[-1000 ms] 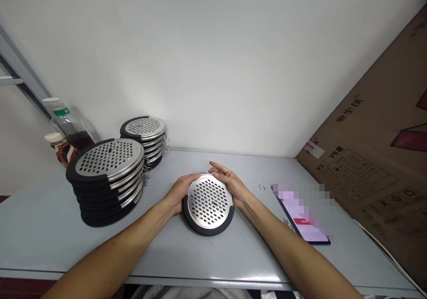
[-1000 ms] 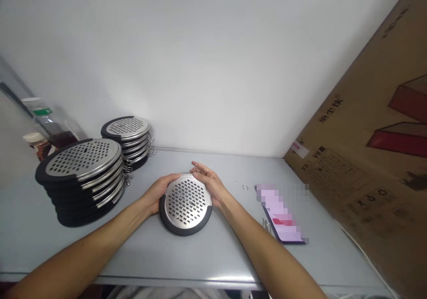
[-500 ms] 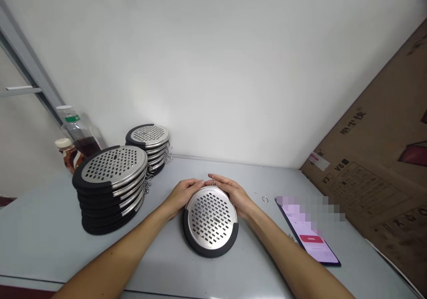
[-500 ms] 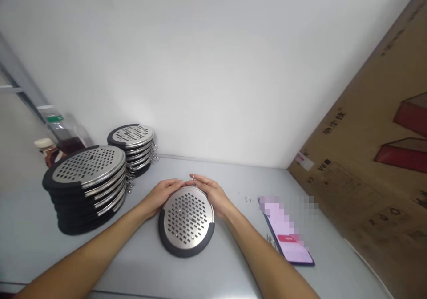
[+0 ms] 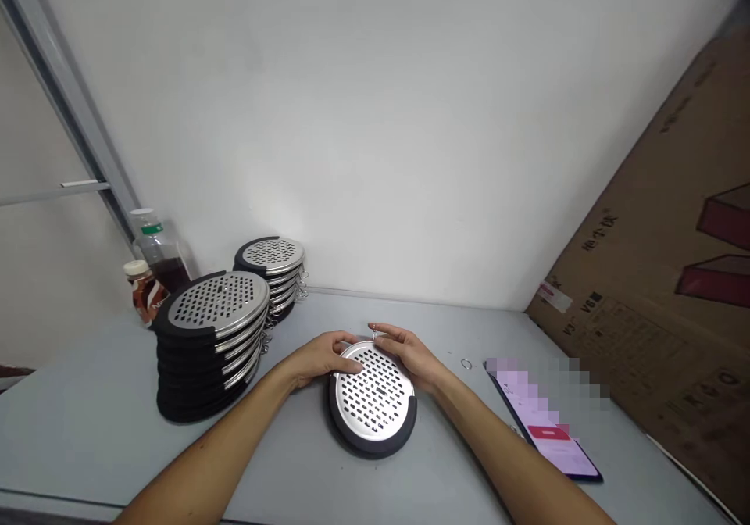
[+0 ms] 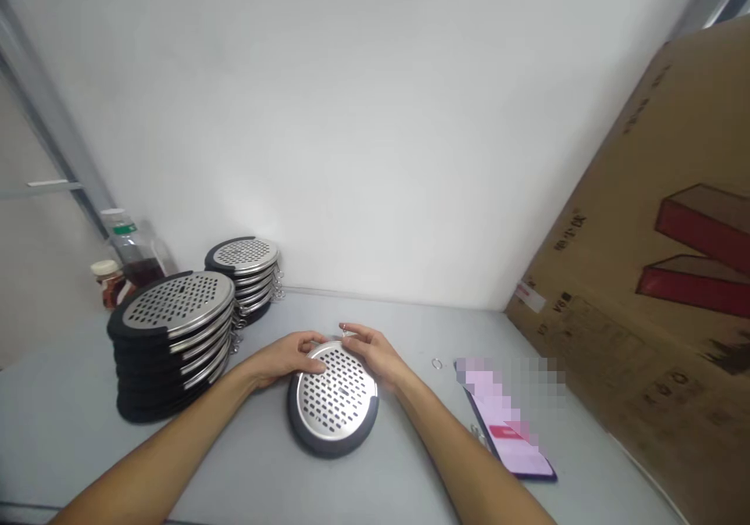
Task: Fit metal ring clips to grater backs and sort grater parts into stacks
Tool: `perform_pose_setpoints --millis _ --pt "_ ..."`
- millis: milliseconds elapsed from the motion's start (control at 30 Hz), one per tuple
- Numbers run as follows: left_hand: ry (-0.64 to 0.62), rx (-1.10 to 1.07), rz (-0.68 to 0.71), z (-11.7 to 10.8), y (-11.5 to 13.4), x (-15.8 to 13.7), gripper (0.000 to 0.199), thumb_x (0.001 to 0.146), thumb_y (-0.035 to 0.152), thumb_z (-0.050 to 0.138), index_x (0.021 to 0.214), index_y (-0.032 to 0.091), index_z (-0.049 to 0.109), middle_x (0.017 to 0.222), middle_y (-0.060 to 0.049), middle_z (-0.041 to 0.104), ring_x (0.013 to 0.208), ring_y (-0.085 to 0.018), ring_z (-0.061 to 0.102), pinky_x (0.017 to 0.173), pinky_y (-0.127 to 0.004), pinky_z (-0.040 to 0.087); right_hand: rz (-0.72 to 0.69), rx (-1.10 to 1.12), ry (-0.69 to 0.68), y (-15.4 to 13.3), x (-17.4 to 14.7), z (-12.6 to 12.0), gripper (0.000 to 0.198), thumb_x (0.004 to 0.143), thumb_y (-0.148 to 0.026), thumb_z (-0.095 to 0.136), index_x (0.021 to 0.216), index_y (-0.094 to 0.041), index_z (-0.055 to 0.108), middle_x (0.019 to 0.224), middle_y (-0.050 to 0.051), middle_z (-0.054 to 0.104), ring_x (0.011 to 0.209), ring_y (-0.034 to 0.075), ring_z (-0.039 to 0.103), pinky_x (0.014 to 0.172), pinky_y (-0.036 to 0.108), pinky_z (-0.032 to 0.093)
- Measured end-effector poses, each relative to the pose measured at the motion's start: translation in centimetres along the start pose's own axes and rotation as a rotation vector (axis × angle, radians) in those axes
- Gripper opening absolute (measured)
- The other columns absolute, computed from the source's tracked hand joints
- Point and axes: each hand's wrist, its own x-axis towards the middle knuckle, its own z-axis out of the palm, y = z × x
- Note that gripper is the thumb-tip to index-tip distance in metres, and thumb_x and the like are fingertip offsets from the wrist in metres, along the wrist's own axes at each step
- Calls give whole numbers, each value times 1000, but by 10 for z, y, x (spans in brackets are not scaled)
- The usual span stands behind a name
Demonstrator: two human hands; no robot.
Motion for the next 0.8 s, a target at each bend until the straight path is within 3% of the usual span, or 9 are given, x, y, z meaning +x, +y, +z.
perform_pose_setpoints --millis 133,267,367,467,633,800 --pt "-20 26 -15 -3 -1 2 53 58 25 87 105 11 70 105 -14 73 99 -27 68 92 -39 49 57 -176 -120 -7 -3 -12 69 65 -28 86 127 -19 60 98 7 70 87 20 68 85 36 52" --pt "-14 86 -13 -5 -4 4 56 56 29 87 107 12 70 102 -13 73 95 -27 68 87 -37 51 69 -251 -166 -9 -3 -20 64 60 -30 88 118 -16 65 102 8 69 90 20 67 88 37 50" --pt "38 169 25 -4 -7 6 51 64 40 82 104 12 70 95 -11 74 87 -24 69 79 -33 51 66 -295 -194 -10 -2 -22 64 60 -34 87 117 -15 65 95 7 70 84 18 67 85 35 51" --pt "152 298 107 -3 -11 10 43 75 53 69 88 12 72 80 -6 72 76 -19 65 70 -29 47 70 -380 -211 -11 -3 -20 61 65 -43 83 116 -14 67 83 5 71 74 16 65 76 32 51" --pt "304 508 195 -5 -18 17 50 77 59 61 57 14 63 48 2 55 52 -14 50 53 -25 36 12 -601 -190 -12 -9 -13 46 74 -54 72 94 -13 75 79 6 72 66 16 62 63 28 47" --pt "351 586 209 -5 -26 21 44 81 55 56 70 14 69 56 0 64 48 -14 55 49 -24 38 -160 -841 -68 -4 -7 -6 44 82 -53 62 60 -14 67 51 -3 51 49 9 39 48 23 29"
